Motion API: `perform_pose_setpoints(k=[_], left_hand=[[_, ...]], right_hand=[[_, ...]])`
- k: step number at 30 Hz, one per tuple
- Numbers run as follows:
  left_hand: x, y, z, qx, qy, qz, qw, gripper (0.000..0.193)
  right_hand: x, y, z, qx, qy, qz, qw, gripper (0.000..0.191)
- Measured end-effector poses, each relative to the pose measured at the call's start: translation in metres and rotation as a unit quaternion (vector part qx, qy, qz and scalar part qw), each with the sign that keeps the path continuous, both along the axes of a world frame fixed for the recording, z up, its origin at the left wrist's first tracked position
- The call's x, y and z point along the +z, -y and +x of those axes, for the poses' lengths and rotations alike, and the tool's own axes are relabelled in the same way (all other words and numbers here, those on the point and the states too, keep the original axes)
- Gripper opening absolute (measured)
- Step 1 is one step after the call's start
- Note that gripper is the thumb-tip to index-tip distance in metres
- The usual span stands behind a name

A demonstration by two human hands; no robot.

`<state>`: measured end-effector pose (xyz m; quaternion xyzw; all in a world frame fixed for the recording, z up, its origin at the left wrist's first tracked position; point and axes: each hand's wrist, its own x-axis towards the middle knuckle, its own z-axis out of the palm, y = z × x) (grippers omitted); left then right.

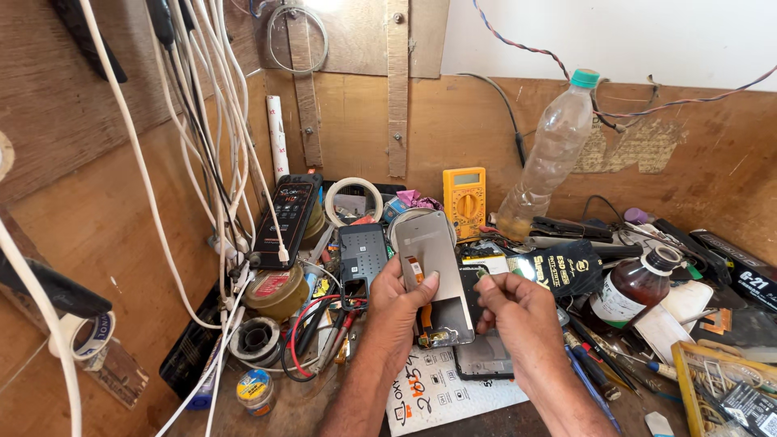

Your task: The person cleans the back of a disassembled smartphone with a brush, then removes the screen assembly from the chassis. They peel off a protective film from the screen and use a pen-like tool to scrape residue from the edges. The phone remains disassembled on the workbench.

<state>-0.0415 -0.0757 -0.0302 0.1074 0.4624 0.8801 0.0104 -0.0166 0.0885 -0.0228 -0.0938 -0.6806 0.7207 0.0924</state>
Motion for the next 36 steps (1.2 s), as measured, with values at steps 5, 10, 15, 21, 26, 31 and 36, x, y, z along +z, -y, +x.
perform_pose_setpoints(k=[5, 10, 15, 21, 26, 31, 36], left_hand=[[0.005, 0.003, 0.001, 0.008, 0.033, -0.005, 0.999, 0.043], [0.007, 0.002, 0.003, 0.033, 0.022, -0.032, 0.999, 0.042], [0.002, -0.002, 0.002, 0.08, 0.004, -0.101, 0.992, 0.038], [-0.009, -0.008, -0.003, 0.132, -0.112, -0.147, 0.974, 0.039], [-0.01, -0.009, -0.003, 0.14, -0.108, -0.159, 0.971, 0.041], [-0.002, -0.007, 0.001, 0.108, -0.026, -0.124, 0.986, 0.039], [0.0, 0.0, 0.001, 0.031, 0.014, -0.009, 0.999, 0.037]], right_hand=[[0.006, 0.0, 0.004, 0.024, -0.047, 0.067, 0.996, 0.022], [0.01, 0.007, 0.01, 0.023, -0.081, 0.177, 0.981, 0.021], [0.011, 0.011, 0.015, -0.037, -0.094, 0.317, 0.943, 0.018], [0.015, 0.013, 0.017, -0.055, -0.103, 0.39, 0.913, 0.016], [0.014, 0.014, 0.016, -0.055, -0.081, 0.416, 0.904, 0.015], [0.006, 0.008, 0.007, -0.052, -0.098, 0.405, 0.907, 0.016], [0.0, -0.007, -0.002, 0.002, -0.03, 0.193, 0.981, 0.03]])
